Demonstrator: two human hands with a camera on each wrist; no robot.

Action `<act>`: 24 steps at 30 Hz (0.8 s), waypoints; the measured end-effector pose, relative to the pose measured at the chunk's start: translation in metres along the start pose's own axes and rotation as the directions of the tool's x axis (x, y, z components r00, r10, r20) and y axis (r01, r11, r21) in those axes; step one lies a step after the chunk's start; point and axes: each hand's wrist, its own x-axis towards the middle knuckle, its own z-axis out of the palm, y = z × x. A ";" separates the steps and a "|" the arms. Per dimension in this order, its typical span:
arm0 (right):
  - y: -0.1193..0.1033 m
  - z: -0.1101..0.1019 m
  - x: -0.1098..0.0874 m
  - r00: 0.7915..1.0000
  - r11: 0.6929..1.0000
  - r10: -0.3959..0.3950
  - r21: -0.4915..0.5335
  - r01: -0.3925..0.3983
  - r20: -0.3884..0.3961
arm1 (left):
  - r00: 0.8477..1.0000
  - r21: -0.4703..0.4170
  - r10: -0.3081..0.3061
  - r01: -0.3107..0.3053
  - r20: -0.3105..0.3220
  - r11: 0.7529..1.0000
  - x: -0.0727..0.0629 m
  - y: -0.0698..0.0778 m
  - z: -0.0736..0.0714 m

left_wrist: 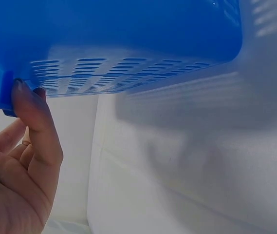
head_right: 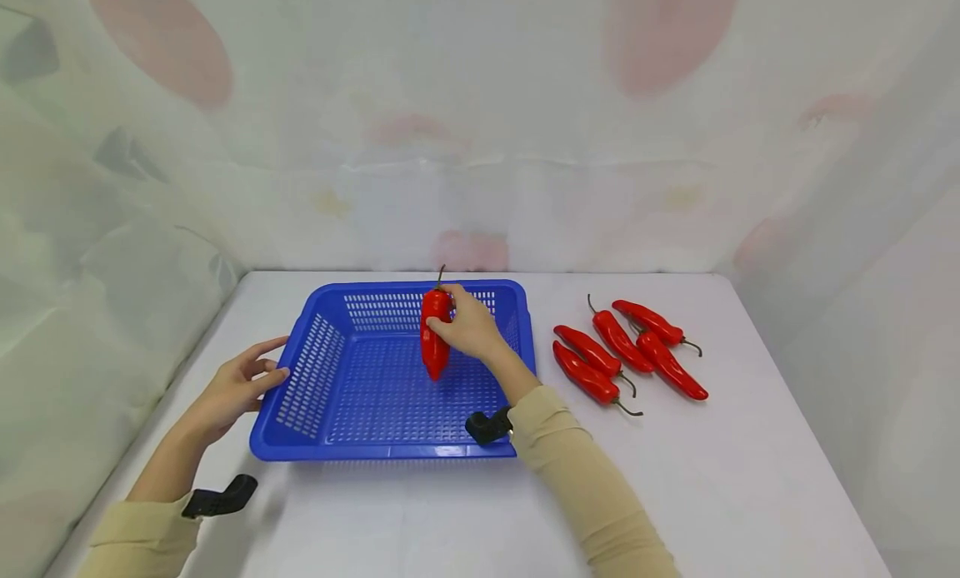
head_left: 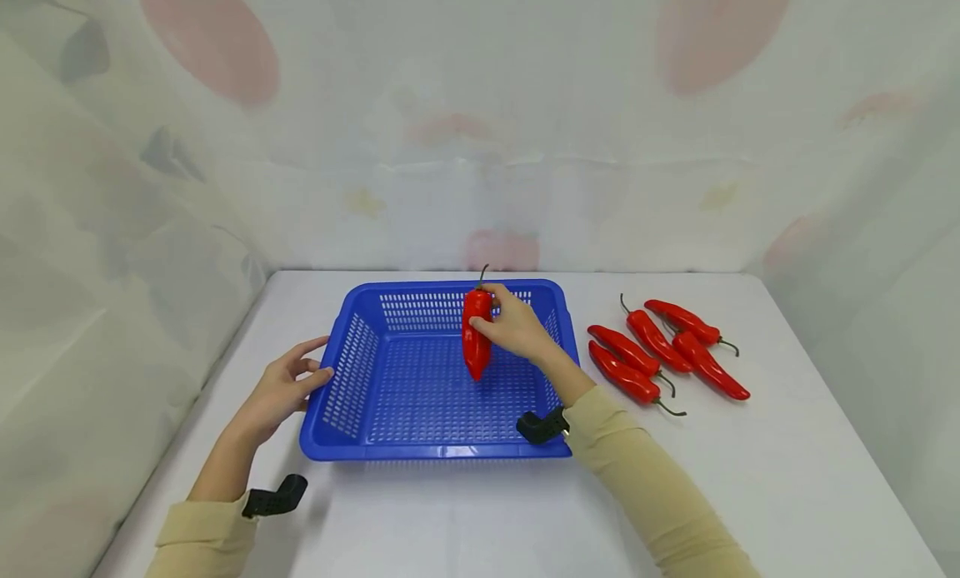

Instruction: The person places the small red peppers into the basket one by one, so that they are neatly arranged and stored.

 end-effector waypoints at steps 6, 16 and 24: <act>-0.005 0.016 0.004 0.999 0.999 -0.001 0.043 0.000 0.040 | 1.000 0.002 0.000 0.000 -0.007 1.000 -0.001 -0.003 -0.002; -0.010 0.035 0.012 0.986 0.979 0.024 0.194 -0.057 0.165 | 1.000 -0.005 0.010 -0.010 -0.006 1.000 -0.002 0.001 0.000; -0.015 0.049 0.021 0.965 0.962 0.026 0.256 -0.094 0.260 | 1.000 0.008 0.007 -0.007 -0.017 1.000 -0.003 0.002 0.002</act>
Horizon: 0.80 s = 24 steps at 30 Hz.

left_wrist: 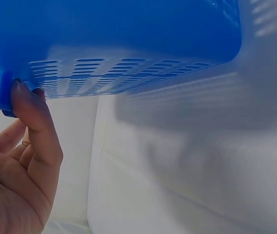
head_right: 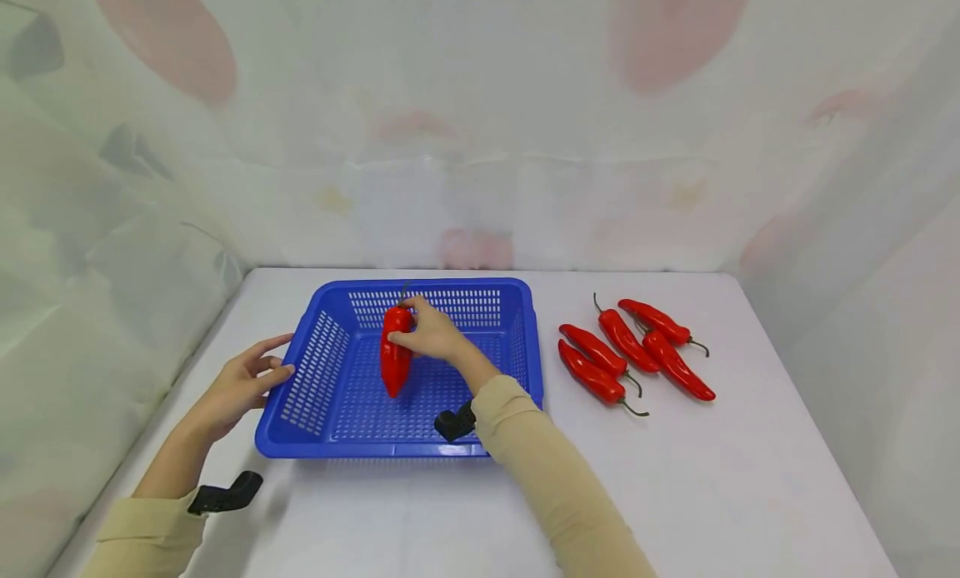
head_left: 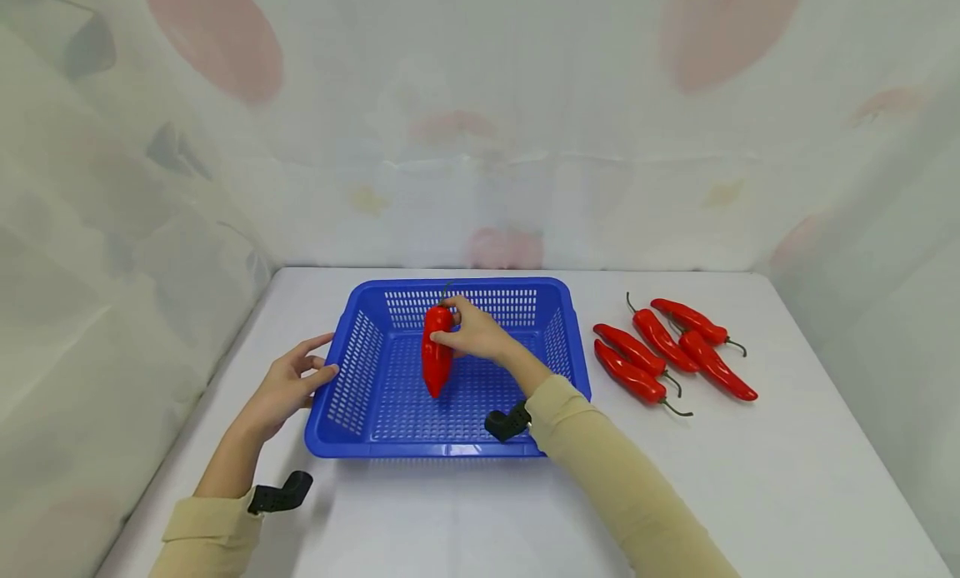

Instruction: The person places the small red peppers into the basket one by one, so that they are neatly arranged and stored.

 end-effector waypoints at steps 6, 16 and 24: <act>0.000 0.009 0.006 0.998 1.000 0.010 0.023 -0.011 0.064 | 1.000 0.002 -0.004 0.004 -0.004 1.000 0.000 -0.001 0.000; 0.009 0.020 0.017 0.991 0.999 0.048 -0.017 -0.046 0.125 | 1.000 -0.002 -0.001 0.001 -0.003 1.000 0.000 -0.001 0.000; 0.013 0.024 0.021 0.981 0.996 0.088 -0.001 -0.089 0.174 | 1.000 -0.005 0.006 -0.006 -0.001 1.000 0.000 0.000 0.000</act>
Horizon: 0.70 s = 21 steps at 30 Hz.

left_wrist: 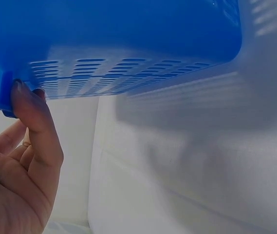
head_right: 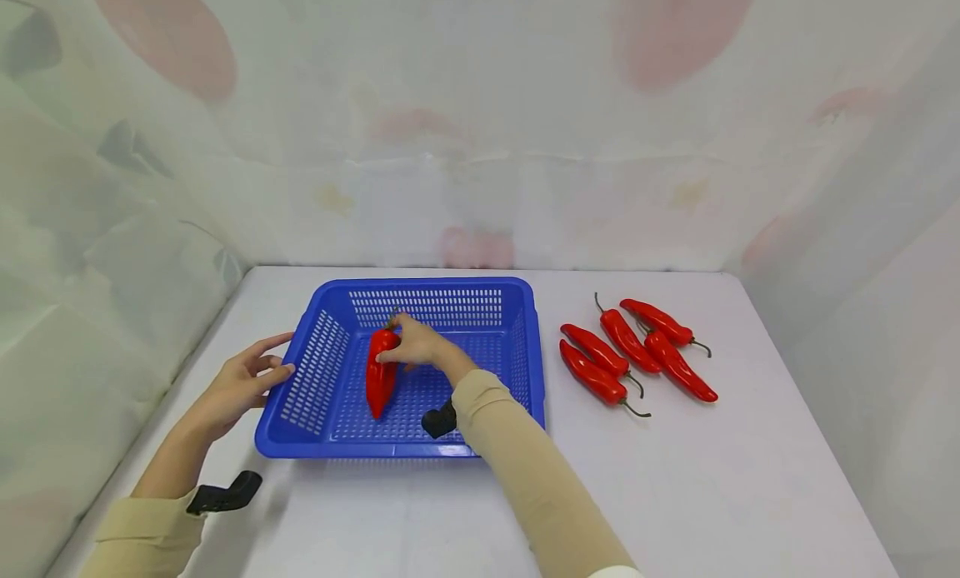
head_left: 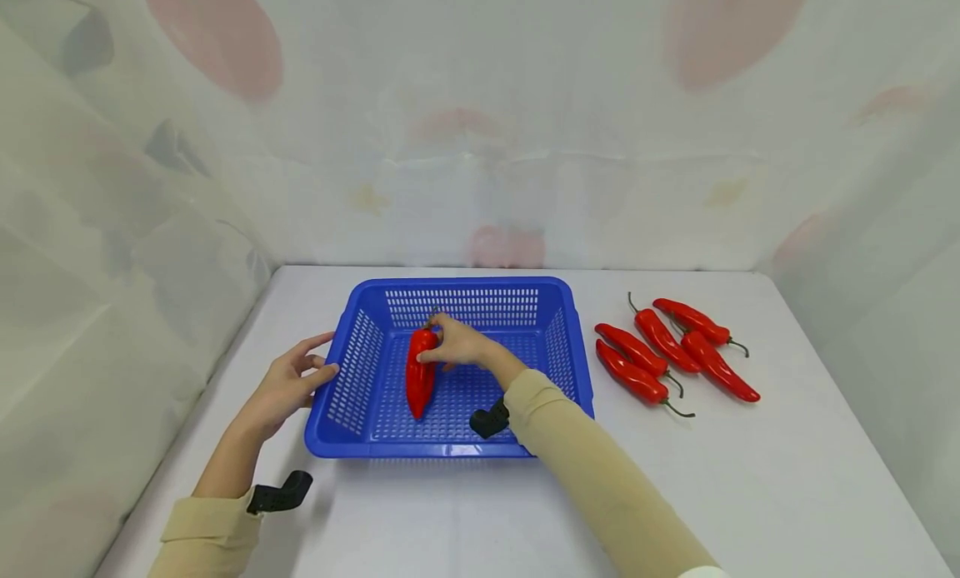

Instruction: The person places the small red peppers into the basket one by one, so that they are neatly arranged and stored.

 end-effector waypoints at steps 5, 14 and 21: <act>0.000 0.005 0.004 0.999 1.000 0.016 0.023 -0.017 0.039 | 1.000 -0.004 0.001 -0.001 0.002 1.000 0.000 0.000 0.000; -0.001 0.017 0.010 0.997 0.998 0.035 0.047 -0.039 0.072 | 1.000 0.000 -0.002 0.002 0.003 1.000 0.000 0.000 0.001; -0.004 0.024 0.011 0.993 0.994 0.112 0.001 -0.112 0.028 | 1.000 0.010 -0.006 0.006 0.002 1.000 0.000 0.000 0.001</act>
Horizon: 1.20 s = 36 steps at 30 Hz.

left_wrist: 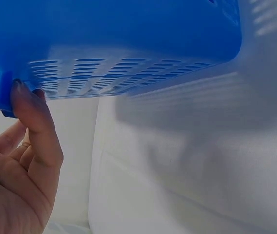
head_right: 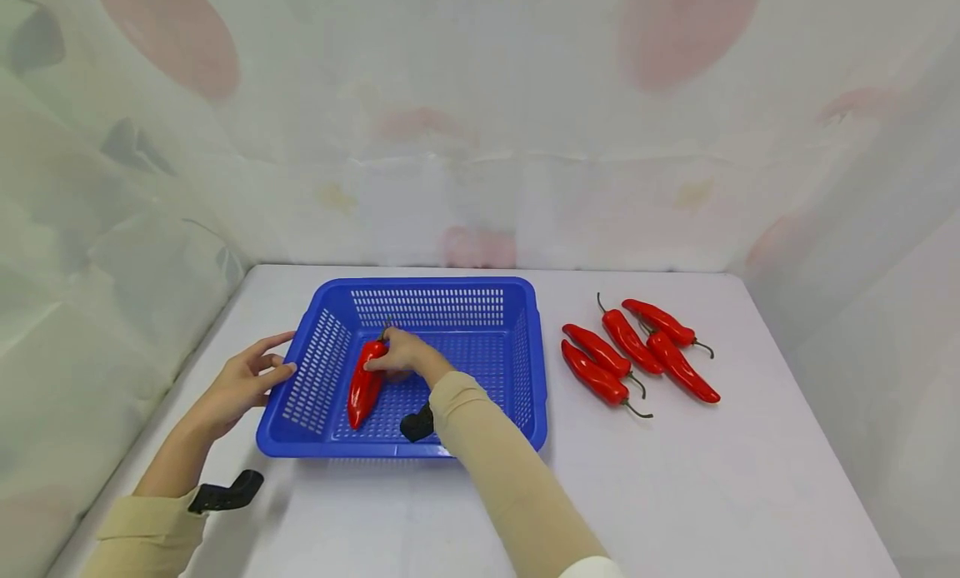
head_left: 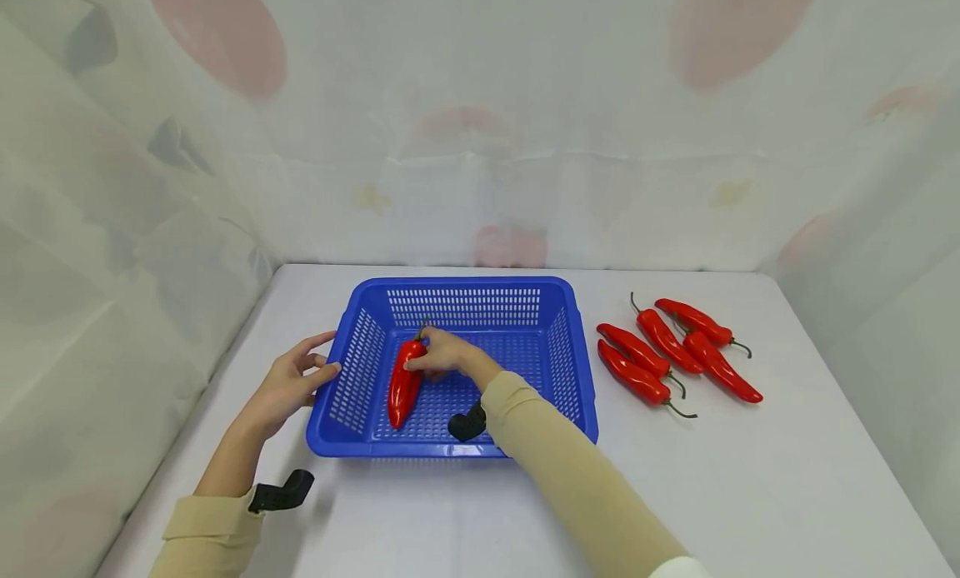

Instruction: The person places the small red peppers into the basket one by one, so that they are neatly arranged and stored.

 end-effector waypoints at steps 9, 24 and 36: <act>-0.001 0.006 0.002 0.996 0.996 0.063 0.057 -0.067 0.058 | 1.000 0.007 -0.003 0.003 -0.008 1.000 0.000 -0.001 0.001; -0.007 0.015 0.008 0.991 0.997 0.077 0.021 -0.079 0.109 | 1.000 0.010 -0.015 0.015 -0.012 1.000 -0.001 0.000 0.000; -0.009 0.020 0.010 0.989 0.992 0.091 -0.101 -0.079 0.117 | 1.000 0.014 -0.006 0.006 -0.012 1.000 0.000 -0.001 0.001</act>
